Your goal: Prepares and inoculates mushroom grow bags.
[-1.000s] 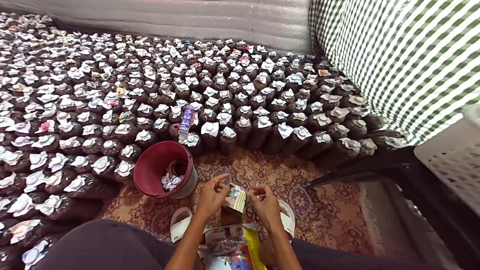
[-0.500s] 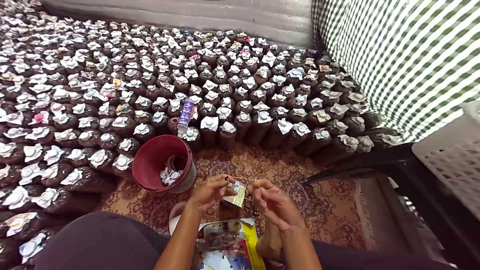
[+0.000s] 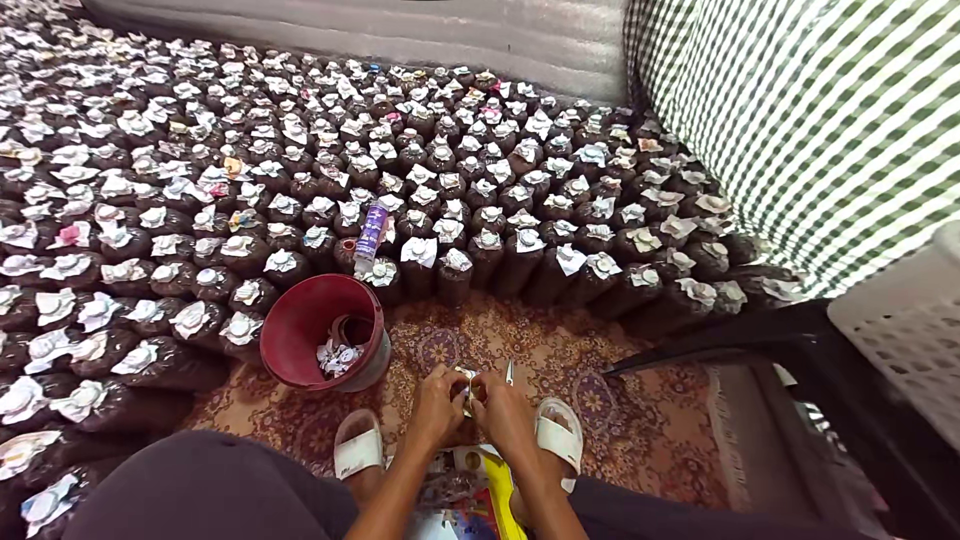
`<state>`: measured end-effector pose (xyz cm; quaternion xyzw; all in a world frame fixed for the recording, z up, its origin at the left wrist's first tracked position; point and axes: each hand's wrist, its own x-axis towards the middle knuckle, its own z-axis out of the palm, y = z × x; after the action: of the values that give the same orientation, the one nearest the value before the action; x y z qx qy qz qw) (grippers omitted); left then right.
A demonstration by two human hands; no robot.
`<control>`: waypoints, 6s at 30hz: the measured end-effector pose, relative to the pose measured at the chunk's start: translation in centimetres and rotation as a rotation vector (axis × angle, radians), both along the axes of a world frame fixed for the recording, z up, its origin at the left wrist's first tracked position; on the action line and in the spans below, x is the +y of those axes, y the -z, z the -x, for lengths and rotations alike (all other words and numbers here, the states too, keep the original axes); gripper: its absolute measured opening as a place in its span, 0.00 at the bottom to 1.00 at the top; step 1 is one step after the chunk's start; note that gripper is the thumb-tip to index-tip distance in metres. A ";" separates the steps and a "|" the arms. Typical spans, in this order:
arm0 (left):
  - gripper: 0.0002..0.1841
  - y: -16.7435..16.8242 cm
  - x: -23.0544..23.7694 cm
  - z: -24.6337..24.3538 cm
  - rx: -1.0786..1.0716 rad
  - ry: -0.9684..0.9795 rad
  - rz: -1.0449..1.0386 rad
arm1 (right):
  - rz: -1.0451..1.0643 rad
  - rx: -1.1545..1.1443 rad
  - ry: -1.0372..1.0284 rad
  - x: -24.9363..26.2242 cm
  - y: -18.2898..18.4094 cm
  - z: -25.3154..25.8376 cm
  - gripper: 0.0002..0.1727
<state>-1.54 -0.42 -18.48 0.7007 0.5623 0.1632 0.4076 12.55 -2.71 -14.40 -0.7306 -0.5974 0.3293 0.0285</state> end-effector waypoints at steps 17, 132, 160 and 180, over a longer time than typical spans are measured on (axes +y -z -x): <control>0.15 -0.5 -1.8 -1.7 0.121 0.051 -0.133 | -0.138 0.617 0.597 -1.5 3.7 -2.4 0.30; 0.08 3.4 -1.7 0.7 -0.106 -0.191 0.011 | -0.323 0.077 0.060 -1.6 4.0 -0.4 0.19; 0.15 4.0 -0.4 -0.5 -0.428 -0.572 0.566 | -0.555 0.010 0.192 -1.8 8.7 -0.7 0.31; 0.15 -14.9 2.2 0.3 -1.097 0.066 0.425 | -0.446 1.011 0.513 -5.6 -18.0 -4.4 0.60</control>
<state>-1.84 1.75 -3.62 0.4341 0.2675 0.3726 0.7754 16.91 -8.32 3.60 -0.5809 -0.3695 0.4848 0.5394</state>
